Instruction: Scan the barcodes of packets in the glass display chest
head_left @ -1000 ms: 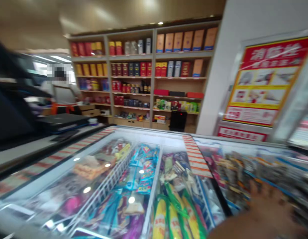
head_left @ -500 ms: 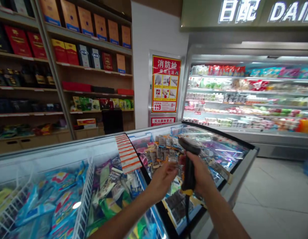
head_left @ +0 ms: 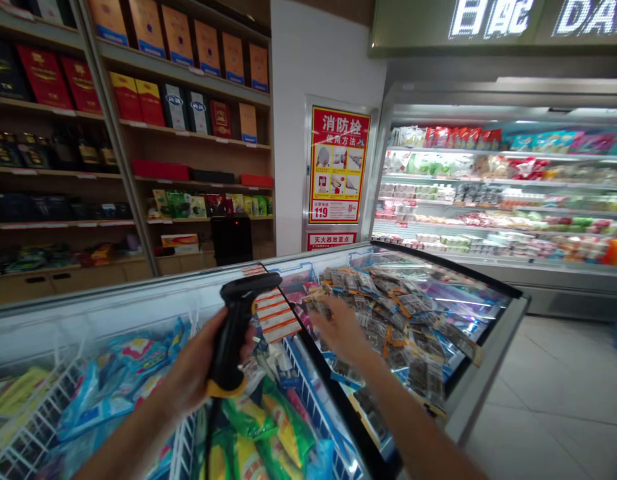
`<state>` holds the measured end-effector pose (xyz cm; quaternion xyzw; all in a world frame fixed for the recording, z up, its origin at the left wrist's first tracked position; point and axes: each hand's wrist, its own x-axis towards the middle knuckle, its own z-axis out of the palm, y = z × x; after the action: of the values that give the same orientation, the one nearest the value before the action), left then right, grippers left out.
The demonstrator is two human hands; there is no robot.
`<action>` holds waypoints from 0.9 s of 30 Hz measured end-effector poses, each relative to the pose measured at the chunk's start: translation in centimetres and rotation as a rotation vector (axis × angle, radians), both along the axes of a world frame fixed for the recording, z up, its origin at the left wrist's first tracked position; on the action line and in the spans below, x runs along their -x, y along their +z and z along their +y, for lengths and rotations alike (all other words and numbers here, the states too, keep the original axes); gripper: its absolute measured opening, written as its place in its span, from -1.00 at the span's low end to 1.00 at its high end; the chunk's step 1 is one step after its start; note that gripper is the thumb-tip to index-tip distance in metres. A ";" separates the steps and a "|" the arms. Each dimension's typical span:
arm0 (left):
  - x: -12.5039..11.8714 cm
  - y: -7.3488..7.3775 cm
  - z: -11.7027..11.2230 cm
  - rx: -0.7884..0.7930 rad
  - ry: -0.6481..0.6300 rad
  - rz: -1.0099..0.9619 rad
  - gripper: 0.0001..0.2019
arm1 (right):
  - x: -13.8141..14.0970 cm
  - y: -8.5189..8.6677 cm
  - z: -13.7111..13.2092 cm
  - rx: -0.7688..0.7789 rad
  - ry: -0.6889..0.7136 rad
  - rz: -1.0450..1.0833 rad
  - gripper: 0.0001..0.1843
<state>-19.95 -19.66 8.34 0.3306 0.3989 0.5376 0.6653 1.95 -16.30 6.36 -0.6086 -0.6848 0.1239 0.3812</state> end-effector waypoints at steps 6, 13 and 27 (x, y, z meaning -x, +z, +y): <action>6.0 -1.1 0.9 0.029 -0.224 0.033 -0.71 | -10.8 -0.9 3.8 0.246 -0.142 -0.066 -0.73; 6.1 -2.8 -0.9 0.148 -0.123 -0.033 -0.82 | -11.9 -1.3 3.5 0.293 -0.031 0.083 -0.77; 6.4 -5.4 -2.2 0.172 0.041 0.185 -0.52 | 3.4 -6.0 13.3 -0.116 0.268 1.344 -0.79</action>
<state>-26.31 -21.81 2.89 0.3124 0.5100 0.4820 0.6403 -1.48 -2.99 0.32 -0.2882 -0.3746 0.4837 0.7366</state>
